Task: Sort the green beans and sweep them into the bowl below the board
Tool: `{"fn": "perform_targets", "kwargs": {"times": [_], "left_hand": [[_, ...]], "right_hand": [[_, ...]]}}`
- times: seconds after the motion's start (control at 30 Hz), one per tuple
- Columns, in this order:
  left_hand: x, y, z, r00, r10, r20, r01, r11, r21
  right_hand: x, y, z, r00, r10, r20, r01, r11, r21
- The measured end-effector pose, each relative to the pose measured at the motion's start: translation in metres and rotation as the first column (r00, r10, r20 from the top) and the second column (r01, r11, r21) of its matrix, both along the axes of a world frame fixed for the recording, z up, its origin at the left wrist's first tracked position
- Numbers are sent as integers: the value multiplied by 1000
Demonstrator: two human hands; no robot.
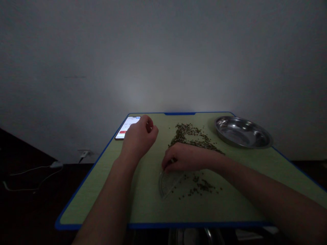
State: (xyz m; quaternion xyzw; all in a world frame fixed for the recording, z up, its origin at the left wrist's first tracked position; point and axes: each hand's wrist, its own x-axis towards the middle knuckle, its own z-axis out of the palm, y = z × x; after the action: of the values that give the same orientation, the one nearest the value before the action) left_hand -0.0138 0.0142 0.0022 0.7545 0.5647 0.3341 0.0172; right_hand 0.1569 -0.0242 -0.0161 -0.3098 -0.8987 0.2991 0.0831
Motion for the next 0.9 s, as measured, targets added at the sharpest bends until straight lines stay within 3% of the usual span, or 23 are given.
{"fn": "perform_targets", "kwargs": {"times": [0.33,0.9], "left_hand": [[2,-1,2,1000,-28,-12,27,1000,-15],[4,-2,1,998,-60,-31,59,997,-43]], "right_hand": [[18,-7,0,1000,1,13,-1,1000,3],[35,-17,-4,989,-129,-76,130,992,3]]}}
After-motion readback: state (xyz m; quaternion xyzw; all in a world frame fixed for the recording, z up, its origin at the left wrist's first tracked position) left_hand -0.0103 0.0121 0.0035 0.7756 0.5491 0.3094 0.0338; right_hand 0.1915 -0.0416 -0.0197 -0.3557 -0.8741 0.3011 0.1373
